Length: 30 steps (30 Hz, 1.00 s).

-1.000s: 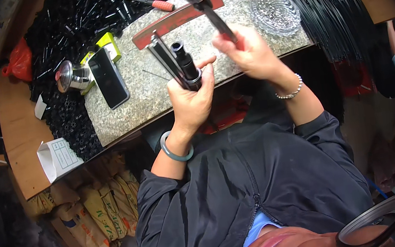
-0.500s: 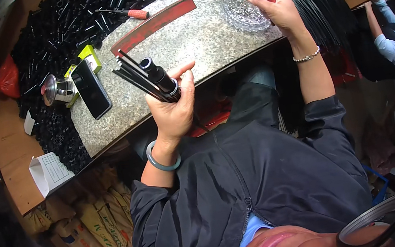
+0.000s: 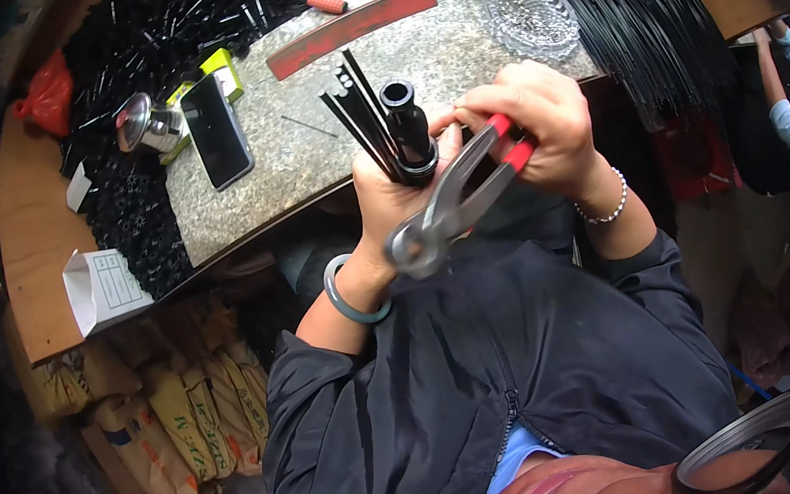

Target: Manually assembling metal umbrella ribs and connecting them using pliers on a production workbench.

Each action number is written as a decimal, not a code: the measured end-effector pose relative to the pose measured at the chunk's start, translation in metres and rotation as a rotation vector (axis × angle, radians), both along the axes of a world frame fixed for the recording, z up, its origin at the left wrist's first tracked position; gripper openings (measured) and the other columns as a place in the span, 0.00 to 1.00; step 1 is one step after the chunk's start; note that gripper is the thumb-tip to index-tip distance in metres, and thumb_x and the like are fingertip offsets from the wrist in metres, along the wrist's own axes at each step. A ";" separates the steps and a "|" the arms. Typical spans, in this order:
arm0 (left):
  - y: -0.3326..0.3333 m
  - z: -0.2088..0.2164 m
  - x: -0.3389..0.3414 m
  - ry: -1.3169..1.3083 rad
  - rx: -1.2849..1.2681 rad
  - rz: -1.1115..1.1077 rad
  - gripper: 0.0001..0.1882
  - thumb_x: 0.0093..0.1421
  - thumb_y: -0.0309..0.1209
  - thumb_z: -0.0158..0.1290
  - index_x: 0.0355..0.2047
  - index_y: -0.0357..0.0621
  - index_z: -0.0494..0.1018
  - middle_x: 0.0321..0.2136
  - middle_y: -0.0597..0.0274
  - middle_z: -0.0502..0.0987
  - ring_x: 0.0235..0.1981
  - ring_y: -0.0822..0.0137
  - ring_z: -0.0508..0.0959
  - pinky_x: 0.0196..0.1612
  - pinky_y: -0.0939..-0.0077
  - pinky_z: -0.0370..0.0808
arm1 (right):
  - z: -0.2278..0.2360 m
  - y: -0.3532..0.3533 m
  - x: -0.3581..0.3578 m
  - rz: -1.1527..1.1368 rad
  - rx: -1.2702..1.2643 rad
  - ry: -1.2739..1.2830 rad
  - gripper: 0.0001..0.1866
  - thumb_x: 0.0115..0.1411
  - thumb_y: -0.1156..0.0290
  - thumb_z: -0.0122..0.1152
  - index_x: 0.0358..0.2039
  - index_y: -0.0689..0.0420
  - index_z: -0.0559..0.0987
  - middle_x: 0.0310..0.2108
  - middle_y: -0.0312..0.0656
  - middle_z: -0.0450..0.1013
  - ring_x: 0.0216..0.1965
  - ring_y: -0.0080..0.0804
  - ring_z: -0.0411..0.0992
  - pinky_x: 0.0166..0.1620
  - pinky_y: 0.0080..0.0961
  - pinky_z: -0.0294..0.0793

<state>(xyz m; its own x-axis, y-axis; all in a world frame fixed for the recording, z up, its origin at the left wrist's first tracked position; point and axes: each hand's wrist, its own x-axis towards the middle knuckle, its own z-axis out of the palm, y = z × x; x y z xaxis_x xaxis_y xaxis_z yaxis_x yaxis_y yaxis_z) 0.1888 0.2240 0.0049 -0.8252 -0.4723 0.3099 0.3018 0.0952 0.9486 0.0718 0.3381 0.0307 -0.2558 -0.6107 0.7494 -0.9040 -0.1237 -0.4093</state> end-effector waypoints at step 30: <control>-0.004 -0.004 0.027 0.260 0.010 0.019 0.07 0.55 0.22 0.54 0.33 0.31 0.74 0.37 0.51 0.78 0.29 0.76 0.76 0.32 0.82 0.74 | -0.009 -0.022 0.063 0.073 -0.268 -0.015 0.12 0.47 0.76 0.66 0.32 0.61 0.74 0.27 0.45 0.71 0.26 0.33 0.73 0.29 0.24 0.73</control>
